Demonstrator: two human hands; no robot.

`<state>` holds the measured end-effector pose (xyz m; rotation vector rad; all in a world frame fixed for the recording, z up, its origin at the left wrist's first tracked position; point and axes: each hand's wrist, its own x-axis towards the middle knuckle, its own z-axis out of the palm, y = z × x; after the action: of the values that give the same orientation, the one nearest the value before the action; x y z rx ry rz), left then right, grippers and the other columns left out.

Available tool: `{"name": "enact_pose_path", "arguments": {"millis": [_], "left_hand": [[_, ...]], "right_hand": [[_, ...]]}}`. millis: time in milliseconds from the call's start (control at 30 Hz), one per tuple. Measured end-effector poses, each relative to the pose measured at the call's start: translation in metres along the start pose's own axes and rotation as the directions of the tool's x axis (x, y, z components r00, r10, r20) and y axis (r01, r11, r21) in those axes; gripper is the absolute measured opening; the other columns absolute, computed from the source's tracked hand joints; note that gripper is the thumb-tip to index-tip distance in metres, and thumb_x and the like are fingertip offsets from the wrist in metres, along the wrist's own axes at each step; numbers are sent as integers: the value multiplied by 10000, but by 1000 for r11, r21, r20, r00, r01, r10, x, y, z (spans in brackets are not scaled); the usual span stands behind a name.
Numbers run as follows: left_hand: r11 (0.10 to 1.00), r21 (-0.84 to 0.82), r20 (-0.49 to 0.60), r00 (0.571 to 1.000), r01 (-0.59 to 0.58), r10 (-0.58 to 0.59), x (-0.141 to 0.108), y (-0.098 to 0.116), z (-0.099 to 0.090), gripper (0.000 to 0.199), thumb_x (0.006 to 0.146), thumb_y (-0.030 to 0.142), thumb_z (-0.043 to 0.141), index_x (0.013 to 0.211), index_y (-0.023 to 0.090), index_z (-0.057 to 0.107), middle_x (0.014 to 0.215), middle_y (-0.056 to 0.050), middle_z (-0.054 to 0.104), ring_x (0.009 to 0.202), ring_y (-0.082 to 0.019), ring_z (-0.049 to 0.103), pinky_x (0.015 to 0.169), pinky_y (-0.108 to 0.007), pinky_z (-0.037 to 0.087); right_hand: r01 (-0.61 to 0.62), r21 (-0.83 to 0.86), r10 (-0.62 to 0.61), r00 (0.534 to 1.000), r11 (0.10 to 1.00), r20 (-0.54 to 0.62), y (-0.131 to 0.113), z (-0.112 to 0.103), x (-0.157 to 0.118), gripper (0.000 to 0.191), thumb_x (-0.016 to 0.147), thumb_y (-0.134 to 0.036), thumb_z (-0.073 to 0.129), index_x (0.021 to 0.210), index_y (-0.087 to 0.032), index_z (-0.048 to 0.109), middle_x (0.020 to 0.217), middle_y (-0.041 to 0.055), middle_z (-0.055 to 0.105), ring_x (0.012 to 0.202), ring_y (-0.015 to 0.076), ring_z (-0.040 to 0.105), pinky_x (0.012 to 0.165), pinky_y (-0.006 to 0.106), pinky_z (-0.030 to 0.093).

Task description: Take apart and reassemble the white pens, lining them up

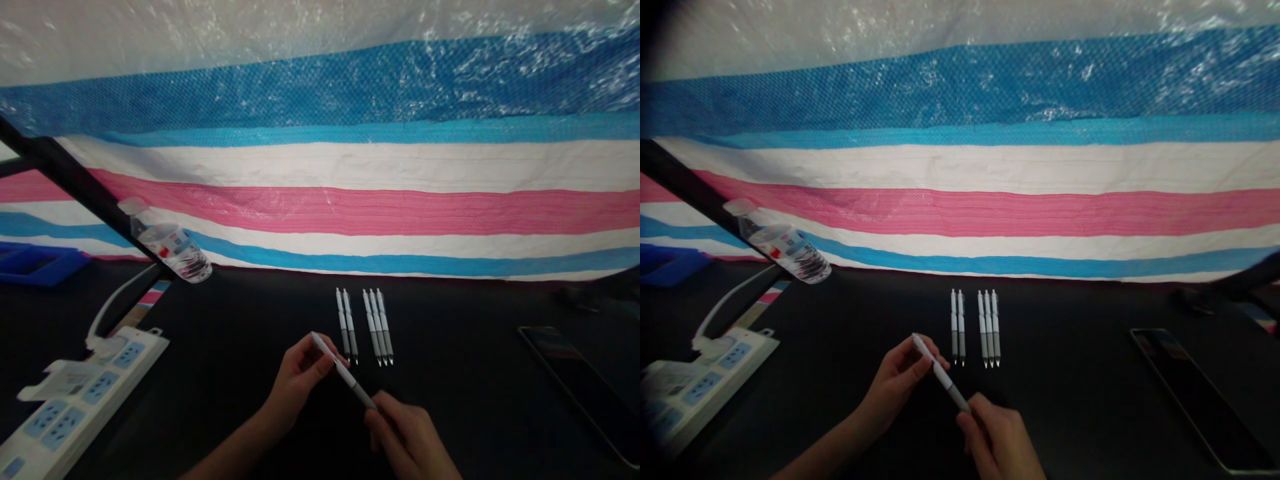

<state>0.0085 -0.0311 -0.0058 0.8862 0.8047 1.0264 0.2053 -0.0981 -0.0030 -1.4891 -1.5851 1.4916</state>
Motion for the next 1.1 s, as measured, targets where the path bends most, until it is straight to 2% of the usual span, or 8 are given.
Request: {"name": "enact_pose_path", "arguments": {"millis": [67, 233, 333, 400, 500, 733, 900, 1100], "left_hand": [[1000, -15, 26, 1000, -4, 4, -1, -1, 1, 170, 846, 303, 783, 902, 172, 691, 846, -41, 749, 855, -204, 716, 809, -296, 520], [999, -40, 53, 998, -27, 29, -1, -4, 2, 167, 857, 310, 770, 885, 167, 690, 831, -47, 742, 823, -212, 728, 769, -300, 533], [1000, -10, 13, 1000, -21, 21, -1, -2, 3, 225, 852, 332, 773, 983, 167, 694, 836, -45, 727, 802, -217, 735, 752, -310, 553], [1000, 12, -19, 1000, -13, 13, 0, 1, 4, 408, 840, 330, 785, 1196, 199, 634, 843, -30, 716, 731, -202, 733, 697, -309, 566], [999, 33, -41, 999, -11, 13, 1, 5, 5, 664, 830, 316, 790, 1400, 262, 454, 835, 0, 702, 645, -182, 718, 611, -298, 574], [998, 67, -15, 1000, 8, -7, 3, 4, 6, 467, 811, 297, 794, 1202, 231, 546, 812, 2, 701, 653, -207, 735, 570, -311, 603], [997, 73, -69, 998, 8, -3, 2, 7, 8, 590, 805, 296, 801, 1307, 243, 495, 814, 13, 698, 666, -194, 735, 590, -290, 599], [996, 88, -110, 994, 25, -15, 3, 8, 8, 515, 785, 320, 817, 1221, 225, 559, 803, 4, 709, 662, -198, 732, 577, -283, 588]], "right_hand": [[15, -45, -15, 1000, 999, 1, 1, 0, 0, 649, 899, -781, 357, 682, -200, 546, 594, 11, 566, 536, 126, 514, 526, 248, 356], [-226, 179, 198, 967, 958, 158, 4, 5, 4, 664, 851, -825, 352, 753, -199, 553, 466, -54, 462, 361, 86, 302, 384, 231, 216], [-87, 108, 76, 991, 990, 108, 0, 3, 4, 607, 901, -740, 424, 790, -175, 616, 518, -30, 520, 439, 99, 402, 447, 229, 282], [0, 54, -5, 995, 999, 99, -3, 0, 3, 555, 940, -673, 444, 892, -165, 664, 567, -13, 575, 501, 115, 468, 491, 233, 320], [-11, 79, 3, 995, 997, 101, -4, -2, 2, 553, 976, -631, 408, 1089, -154, 663, 630, 5, 626, 493, 115, 470, 466, 232, 311], [-55, 154, 43, 996, 987, 80, 2, 1, 3, 585, 946, -659, 443, 1086, -139, 672, 598, -17, 594, 438, 91, 425, 430, 209, 293], [-50, 156, 41, 997, 986, 66, 2, 1, 3, 552, 946, -639, 466, 1069, -145, 680, 594, -17, 591, 445, 95, 436, 433, 208, 295], [-42, 150, 34, 998, 988, 56, 1, 0, 5, 504, 951, -596, 490, 1061, -145, 687, 591, -9, 593, 473, 111, 448, 443, 220, 294]]}}
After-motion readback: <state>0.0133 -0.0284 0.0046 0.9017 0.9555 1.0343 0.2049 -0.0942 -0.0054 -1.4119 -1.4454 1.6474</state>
